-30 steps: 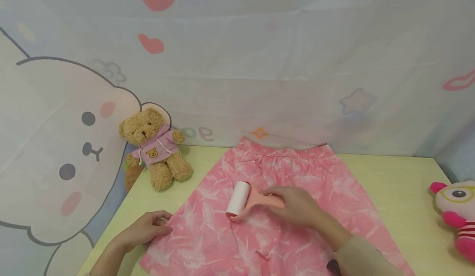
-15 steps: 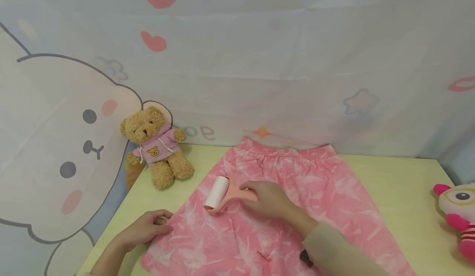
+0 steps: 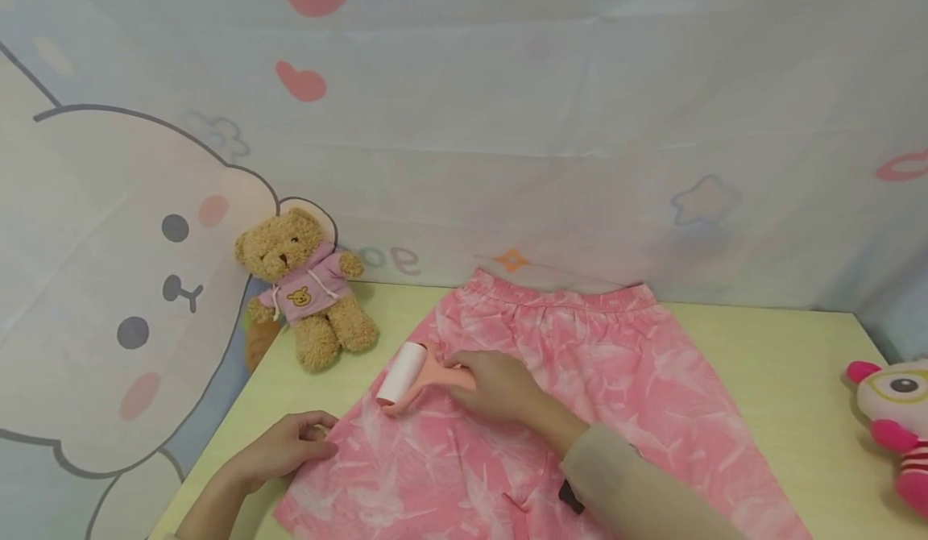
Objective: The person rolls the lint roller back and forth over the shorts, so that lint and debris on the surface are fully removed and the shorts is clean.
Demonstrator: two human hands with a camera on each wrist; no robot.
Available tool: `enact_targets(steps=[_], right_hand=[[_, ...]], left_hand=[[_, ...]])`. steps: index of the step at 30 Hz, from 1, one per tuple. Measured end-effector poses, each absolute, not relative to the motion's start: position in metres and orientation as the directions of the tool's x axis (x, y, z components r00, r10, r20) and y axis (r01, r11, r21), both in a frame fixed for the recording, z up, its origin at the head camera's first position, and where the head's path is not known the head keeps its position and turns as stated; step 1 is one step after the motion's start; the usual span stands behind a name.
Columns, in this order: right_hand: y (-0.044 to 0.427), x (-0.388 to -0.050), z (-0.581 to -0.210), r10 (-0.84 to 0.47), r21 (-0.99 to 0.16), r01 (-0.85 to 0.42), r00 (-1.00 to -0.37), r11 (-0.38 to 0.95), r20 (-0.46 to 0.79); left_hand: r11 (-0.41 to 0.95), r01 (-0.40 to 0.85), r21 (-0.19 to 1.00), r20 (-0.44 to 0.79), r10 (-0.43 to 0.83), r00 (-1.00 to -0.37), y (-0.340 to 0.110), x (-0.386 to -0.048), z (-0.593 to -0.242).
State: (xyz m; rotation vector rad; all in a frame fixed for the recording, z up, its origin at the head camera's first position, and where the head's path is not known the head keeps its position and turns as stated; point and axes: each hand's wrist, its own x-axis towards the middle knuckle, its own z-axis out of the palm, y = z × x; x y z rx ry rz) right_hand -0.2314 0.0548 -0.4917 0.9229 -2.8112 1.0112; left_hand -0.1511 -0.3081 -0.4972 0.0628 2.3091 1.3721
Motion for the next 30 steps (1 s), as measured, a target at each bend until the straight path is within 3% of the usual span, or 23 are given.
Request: enact_targets(steps=[10, 30], right_hand=[[0.063, -0.237, -0.481, -0.493, -0.641, -0.498, -0.845, 0.583, 0.208], [0.096, -0.291, -0.474, -0.418, -0.611, -0.433, -0.891, 0.663, 0.178]], left_hand=[[0.489, -0.183, 0.853, -0.351, 0.277, -0.894, -0.309, -0.152, -0.500], [0.490, -0.188, 0.851, -0.349, 0.261, -0.900, -0.309, -0.152, -0.500]])
